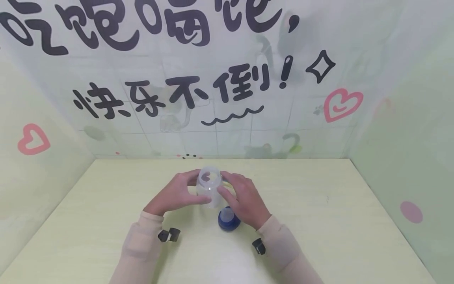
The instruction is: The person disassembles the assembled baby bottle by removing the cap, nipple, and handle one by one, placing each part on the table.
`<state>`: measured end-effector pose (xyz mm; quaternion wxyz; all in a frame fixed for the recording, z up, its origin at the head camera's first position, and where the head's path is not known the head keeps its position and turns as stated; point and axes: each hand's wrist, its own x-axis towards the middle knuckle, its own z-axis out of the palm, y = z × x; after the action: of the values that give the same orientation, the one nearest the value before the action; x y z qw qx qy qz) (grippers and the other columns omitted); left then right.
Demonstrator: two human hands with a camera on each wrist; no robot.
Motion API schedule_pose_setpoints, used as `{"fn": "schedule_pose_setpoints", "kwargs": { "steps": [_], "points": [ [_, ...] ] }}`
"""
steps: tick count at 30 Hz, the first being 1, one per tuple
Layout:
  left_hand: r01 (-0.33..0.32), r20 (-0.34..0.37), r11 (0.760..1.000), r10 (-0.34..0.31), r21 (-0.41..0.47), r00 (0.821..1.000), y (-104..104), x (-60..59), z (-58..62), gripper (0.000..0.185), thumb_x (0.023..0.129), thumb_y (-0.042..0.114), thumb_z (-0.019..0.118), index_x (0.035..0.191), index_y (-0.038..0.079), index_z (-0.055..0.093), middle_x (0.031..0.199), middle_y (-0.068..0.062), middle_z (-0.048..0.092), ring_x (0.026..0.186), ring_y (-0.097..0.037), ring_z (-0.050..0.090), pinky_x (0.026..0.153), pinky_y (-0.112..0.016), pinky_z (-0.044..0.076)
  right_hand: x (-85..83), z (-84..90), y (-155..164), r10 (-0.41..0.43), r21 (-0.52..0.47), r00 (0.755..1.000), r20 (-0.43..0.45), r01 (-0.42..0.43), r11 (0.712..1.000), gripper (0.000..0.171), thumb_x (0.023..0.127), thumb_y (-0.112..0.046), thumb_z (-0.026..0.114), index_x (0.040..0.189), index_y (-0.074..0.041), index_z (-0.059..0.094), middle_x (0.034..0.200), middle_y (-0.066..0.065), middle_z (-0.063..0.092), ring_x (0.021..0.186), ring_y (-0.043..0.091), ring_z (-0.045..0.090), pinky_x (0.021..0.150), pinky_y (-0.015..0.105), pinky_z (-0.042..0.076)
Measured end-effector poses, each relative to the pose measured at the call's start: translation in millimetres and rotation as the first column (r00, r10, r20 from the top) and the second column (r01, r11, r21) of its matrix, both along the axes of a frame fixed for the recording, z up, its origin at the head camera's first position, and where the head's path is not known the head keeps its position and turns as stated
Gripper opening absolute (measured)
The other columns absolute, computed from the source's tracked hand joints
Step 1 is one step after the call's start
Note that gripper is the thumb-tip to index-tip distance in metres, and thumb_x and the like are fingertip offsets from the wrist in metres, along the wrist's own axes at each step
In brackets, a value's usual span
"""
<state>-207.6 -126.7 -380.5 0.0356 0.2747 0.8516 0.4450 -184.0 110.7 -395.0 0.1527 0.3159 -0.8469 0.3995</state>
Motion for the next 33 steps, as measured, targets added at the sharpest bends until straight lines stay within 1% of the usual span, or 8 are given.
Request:
{"fn": "schedule_pose_setpoints", "kwargs": {
  "steps": [3, 9, 17, 21, 24, 27, 33],
  "points": [
    [0.005, 0.038, 1.0, -0.005, -0.01, 0.999, -2, 0.1, -0.9, 0.064, 0.076, 0.034, 0.085, 0.131, 0.01, 0.061, 0.114, 0.007, 0.069, 0.112, -0.019, 0.065, 0.098, -0.046, 0.048, 1.0, -3.7, -3, -0.004, 0.018, 1.0, -0.006, 0.004, 1.0, 0.041, 0.101, -0.025, 0.06, 0.139, -0.01, 0.056, 0.131, 0.005, 0.064, 0.126, 0.024, 0.055, 0.104, 0.054, 0.04],
    [0.018, 0.106, 0.999, -0.015, -0.027, 0.994, -5, -0.1, -2.9, 0.066, 0.074, 0.029, 0.087, 0.133, 0.012, 0.06, 0.119, 0.005, 0.068, 0.119, -0.021, 0.061, 0.103, -0.049, 0.044, 3.6, -8.5, -7, -0.02, 0.046, 1.0, -0.015, 0.02, 0.999, 0.039, 0.099, -0.024, 0.062, 0.135, -0.009, 0.059, 0.127, 0.006, 0.066, 0.124, 0.025, 0.056, 0.103, 0.056, 0.04],
    [0.03, 0.144, 0.998, -0.023, -0.047, 0.989, -7, -1.9, -5.7, 0.067, 0.072, 0.031, 0.087, 0.132, 0.012, 0.06, 0.118, 0.004, 0.068, 0.117, -0.019, 0.062, 0.101, -0.05, 0.045, 3.2, -11.0, -9, -0.033, 0.097, 0.999, 0.003, 0.033, 0.995, 0.038, 0.1, -0.029, 0.061, 0.132, -0.008, 0.062, 0.125, 0.004, 0.067, 0.124, 0.025, 0.056, 0.104, 0.054, 0.04],
    [0.036, 0.164, 0.997, -0.025, -0.065, 0.986, -8, -2.7, -7.3, 0.065, 0.071, 0.032, 0.087, 0.129, 0.016, 0.062, 0.115, 0.006, 0.069, 0.112, -0.016, 0.063, 0.098, -0.047, 0.047, 2.0, -12.2, -9, -0.026, 0.114, 1.0, -0.002, 0.026, 0.993, 0.037, 0.099, -0.029, 0.062, 0.13, -0.009, 0.063, 0.121, 0.003, 0.069, 0.122, 0.025, 0.057, 0.104, 0.052, 0.041],
    [0.044, 0.175, 0.996, -0.029, -0.078, 0.984, -10, -3.0, -8.9, 0.064, 0.071, 0.033, 0.087, 0.127, 0.016, 0.062, 0.111, 0.008, 0.069, 0.106, -0.016, 0.063, 0.093, -0.044, 0.049, 1.3, -13.1, -9, -0.021, 0.129, 1.0, 0.002, 0.021, 0.991, 0.038, 0.098, -0.03, 0.064, 0.13, -0.01, 0.064, 0.12, 0.002, 0.069, 0.123, 0.026, 0.057, 0.103, 0.052, 0.042],
    [0.046, 0.184, 0.995, -0.029, -0.09, 0.983, -11, -3.3, -10.1, 0.064, 0.07, 0.033, 0.088, 0.126, 0.016, 0.062, 0.11, 0.009, 0.069, 0.104, -0.016, 0.064, 0.091, -0.043, 0.049, 1.3, -13.6, -9, -0.022, 0.144, 1.0, 0.009, 0.02, 0.989, 0.039, 0.098, -0.031, 0.064, 0.13, -0.009, 0.064, 0.121, 0.002, 0.069, 0.123, 0.027, 0.056, 0.103, 0.051, 0.043],
    [0.046, 0.196, 0.994, -0.026, -0.1, 0.98, -12, -3.8, -12.1, 0.065, 0.069, 0.033, 0.088, 0.126, 0.016, 0.062, 0.111, 0.009, 0.069, 0.105, -0.012, 0.064, 0.092, -0.042, 0.049, 2.7, -13.5, -10, -0.034, 0.161, 0.999, 0.019, 0.031, 0.986, 0.041, 0.097, -0.031, 0.065, 0.131, -0.008, 0.063, 0.12, 0.003, 0.069, 0.123, 0.028, 0.057, 0.1, 0.052, 0.045]
  ]
}}
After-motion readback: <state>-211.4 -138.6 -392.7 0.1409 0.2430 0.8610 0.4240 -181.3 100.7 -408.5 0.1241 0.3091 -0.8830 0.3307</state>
